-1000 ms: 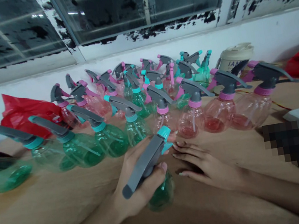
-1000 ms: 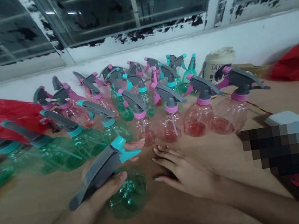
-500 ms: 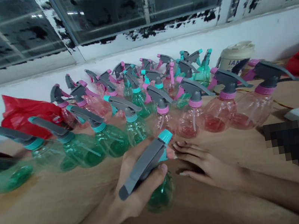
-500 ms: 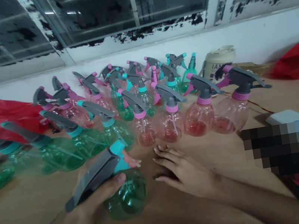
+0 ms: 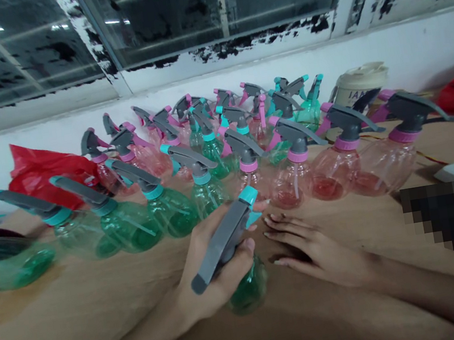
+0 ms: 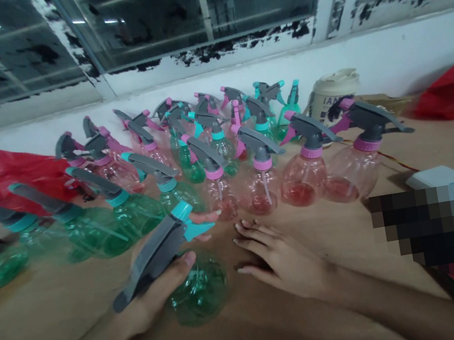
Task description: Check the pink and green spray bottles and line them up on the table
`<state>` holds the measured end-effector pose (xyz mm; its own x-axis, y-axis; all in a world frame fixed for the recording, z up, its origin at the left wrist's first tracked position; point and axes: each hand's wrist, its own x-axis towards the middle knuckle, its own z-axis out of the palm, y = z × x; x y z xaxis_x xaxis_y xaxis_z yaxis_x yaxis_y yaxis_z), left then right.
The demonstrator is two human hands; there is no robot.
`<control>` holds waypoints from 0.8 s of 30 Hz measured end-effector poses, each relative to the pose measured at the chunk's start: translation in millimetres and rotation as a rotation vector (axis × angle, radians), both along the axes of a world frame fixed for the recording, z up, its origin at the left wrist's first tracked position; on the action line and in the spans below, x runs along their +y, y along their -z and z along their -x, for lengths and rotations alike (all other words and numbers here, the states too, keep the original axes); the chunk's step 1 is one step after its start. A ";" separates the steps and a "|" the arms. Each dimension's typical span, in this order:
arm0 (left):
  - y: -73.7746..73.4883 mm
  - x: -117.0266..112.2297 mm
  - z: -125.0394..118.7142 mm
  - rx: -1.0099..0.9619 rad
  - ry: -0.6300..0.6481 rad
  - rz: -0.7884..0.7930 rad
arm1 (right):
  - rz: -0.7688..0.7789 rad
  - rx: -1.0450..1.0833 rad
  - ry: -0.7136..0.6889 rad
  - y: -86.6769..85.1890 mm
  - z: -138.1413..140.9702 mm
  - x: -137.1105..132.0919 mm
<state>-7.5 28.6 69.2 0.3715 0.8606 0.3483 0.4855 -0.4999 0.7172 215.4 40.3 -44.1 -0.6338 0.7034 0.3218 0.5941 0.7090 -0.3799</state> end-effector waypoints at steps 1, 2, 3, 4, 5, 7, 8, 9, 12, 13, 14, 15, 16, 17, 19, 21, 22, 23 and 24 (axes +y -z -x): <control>0.1 -0.5 0.1 0.005 -0.002 -0.004 | -0.003 0.007 0.003 -0.1 0.2 -0.3; 0.0 -0.9 0.3 0.010 -0.002 -0.010 | -0.003 0.006 0.005 -0.1 0.3 -0.5; -0.2 -1.2 0.4 0.012 -0.005 -0.016 | -0.001 -0.004 0.007 -0.1 0.4 -0.7; -0.4 -1.5 0.5 0.011 -0.004 -0.016 | 0.000 -0.015 0.008 -0.1 0.4 -0.8; -0.7 -1.7 0.5 0.009 -0.005 -0.010 | 0.001 -0.027 0.008 0.0 0.3 -0.8; -1.1 -2.0 0.4 0.004 -0.007 0.017 | 0.001 -0.044 0.004 0.4 -0.1 -0.5; -1.1 -2.0 0.2 0.004 -0.010 0.029 | 0.000 -0.048 0.001 0.6 -0.2 -0.2; -1.1 -2.0 0.0 0.005 -0.013 0.036 | -0.003 -0.047 0.001 0.8 -0.4 0.0; -0.8 -1.8 -0.5 0.012 -0.018 0.020 | -0.010 -0.039 0.000 0.9 -0.6 0.3; -0.7 -1.7 -0.7 0.011 -0.017 0.013 | -0.010 -0.030 -0.001 0.7 -0.6 0.3; -0.7 -1.6 -0.7 0.009 -0.016 0.011 | -0.009 -0.019 -0.004 0.4 -0.5 0.2; -0.9 -1.6 -0.7 0.006 -0.015 0.014 | -0.007 -0.010 -0.006 0.0 -0.4 0.1; -1.2 -1.6 -0.7 0.004 -0.014 0.021 | -0.003 -0.007 -0.006 -0.5 -0.3 0.0; -1.7 -1.7 -0.5 0.001 -0.013 0.027 | 0.001 -0.010 -0.005 -1.0 -0.2 -0.2; -2.7 -2.1 -0.1 -0.006 -0.008 0.026 | 0.006 -0.023 -0.005 -1.7 -0.1 -0.3; -3.3 -2.7 0.2 -0.009 -0.008 0.015 | 0.007 -0.019 -0.004 -1.6 0.0 -0.3; -3.3 -3.0 0.2 -0.007 -0.009 0.015 | 0.008 -0.012 -0.004 -1.2 -0.1 -0.3; -3.2 -3.3 0.2 -0.006 -0.012 0.017 | 0.006 -0.006 -0.004 -0.7 -0.1 -0.2; -3.1 -3.4 0.1 -0.004 -0.014 0.024 | 0.003 -0.004 -0.003 -0.1 -0.2 -0.1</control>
